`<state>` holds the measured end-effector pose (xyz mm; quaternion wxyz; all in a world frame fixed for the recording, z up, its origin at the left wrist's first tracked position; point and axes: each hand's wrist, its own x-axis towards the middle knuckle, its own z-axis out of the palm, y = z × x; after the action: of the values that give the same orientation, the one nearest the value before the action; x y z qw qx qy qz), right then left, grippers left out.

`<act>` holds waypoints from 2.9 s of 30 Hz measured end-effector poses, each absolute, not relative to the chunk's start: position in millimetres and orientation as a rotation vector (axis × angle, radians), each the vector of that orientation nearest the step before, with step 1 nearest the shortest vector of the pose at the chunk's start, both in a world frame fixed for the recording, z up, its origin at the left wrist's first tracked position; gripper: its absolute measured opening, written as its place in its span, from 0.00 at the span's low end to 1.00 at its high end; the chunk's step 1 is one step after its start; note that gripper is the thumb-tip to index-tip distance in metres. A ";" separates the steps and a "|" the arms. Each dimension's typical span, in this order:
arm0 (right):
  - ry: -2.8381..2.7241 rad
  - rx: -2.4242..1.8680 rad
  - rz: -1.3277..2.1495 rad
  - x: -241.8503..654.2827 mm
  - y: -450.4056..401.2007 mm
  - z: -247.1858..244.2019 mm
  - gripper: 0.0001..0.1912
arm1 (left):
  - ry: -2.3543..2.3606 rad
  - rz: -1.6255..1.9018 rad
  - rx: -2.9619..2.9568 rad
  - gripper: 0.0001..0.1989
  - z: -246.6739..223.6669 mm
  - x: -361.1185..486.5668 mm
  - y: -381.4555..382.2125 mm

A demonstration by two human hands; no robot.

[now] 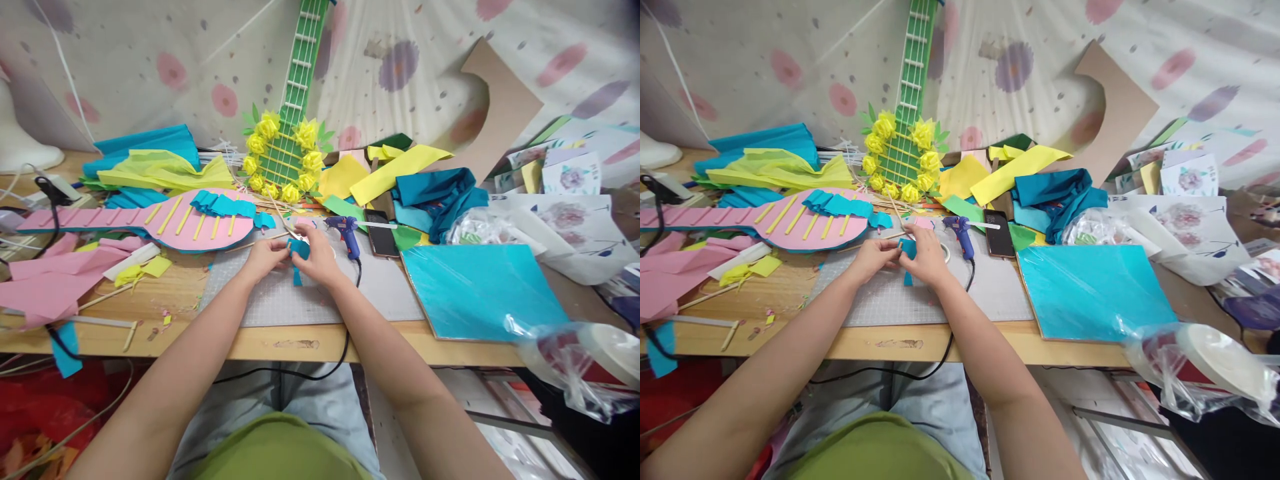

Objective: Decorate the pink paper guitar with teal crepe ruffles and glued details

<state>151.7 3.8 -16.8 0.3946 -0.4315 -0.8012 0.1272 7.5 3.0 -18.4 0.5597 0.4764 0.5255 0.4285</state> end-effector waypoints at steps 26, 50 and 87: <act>-1.429 -0.883 1.261 155.7 20.7 -27.9 0.21 | 1.084 0.943 1.106 0.15 -17.1 6.2 2.8; -1.595 -0.838 1.151 158.7 22.0 -29.6 0.12 | 1.020 0.854 1.015 0.16 -16.0 2.7 2.0; -1.704 -1.035 0.919 155.8 10.0 -26.8 0.09 | 1.031 0.916 1.095 0.17 -17.2 4.8 1.0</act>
<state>155.8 10.0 -26.8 0.4557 -0.4197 -0.6909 0.3726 4.8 1.0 -17.2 0.6370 0.4793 0.4514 0.4010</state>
